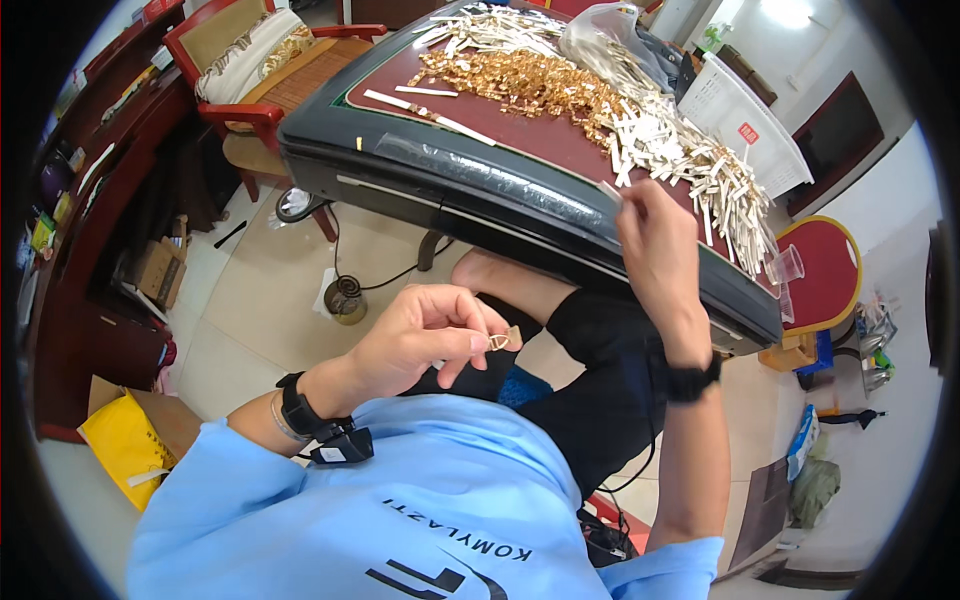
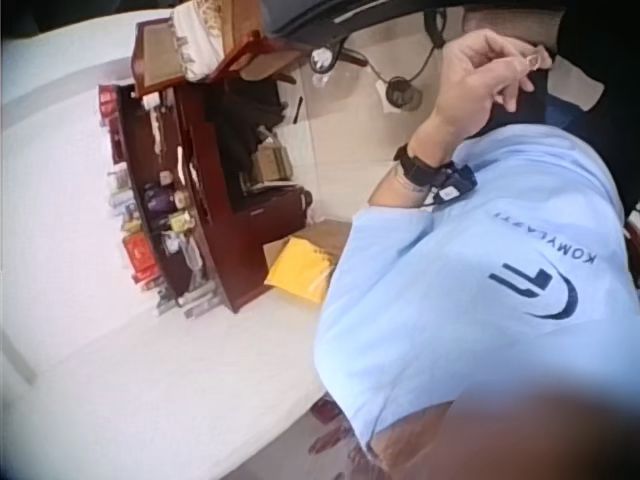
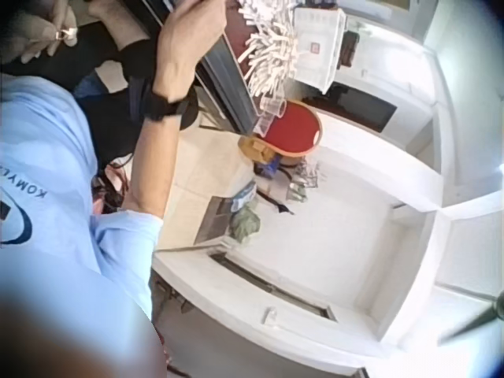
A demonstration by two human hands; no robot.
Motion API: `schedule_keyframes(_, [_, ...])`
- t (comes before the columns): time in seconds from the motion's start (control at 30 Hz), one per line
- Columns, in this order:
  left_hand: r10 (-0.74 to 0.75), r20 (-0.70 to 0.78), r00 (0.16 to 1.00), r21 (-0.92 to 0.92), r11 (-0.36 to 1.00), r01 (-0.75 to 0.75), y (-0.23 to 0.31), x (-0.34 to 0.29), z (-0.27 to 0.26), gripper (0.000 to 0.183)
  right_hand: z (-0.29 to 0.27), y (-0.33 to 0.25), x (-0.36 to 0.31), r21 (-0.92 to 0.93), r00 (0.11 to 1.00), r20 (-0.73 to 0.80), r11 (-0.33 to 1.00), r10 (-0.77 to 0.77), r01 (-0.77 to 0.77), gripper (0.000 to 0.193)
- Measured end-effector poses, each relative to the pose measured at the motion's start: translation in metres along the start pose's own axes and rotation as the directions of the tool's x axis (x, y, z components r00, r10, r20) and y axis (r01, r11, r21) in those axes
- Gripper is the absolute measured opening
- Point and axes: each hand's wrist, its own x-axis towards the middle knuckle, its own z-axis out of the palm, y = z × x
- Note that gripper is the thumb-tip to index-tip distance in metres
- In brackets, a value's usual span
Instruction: Threading decorative gold chain links onto white material strips for shoe manufacturing.
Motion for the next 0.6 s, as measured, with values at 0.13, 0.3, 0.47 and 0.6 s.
schedule_keyframes(0.13, [0.007,0.058,0.998,0.116,0.993,-0.014,0.002,-0.008,0.014,0.006,-0.032,-0.051,-0.068,0.394,0.964,0.208,0.888,0.163,-0.236,0.007])
schedule_keyframes(0.3, [0.024,0.041,0.999,0.176,0.984,-0.031,0.016,-0.009,0.046,0.006,-0.042,-0.078,-0.125,0.664,0.9,0.292,0.608,0.324,-0.435,0.013])
schedule_keyframes(0.47, [0.357,0.224,0.907,0.544,0.726,-0.42,0.008,-0.005,0.05,0.009,-0.045,-0.08,-0.133,0.669,0.92,0.295,0.631,0.259,-0.393,0.013])
schedule_keyframes(0.6, [0.409,0.28,0.868,0.604,0.628,-0.491,0.012,-0.002,0.054,0.012,-0.047,-0.083,-0.132,0.697,0.912,0.361,0.594,0.195,-0.402,0.012])
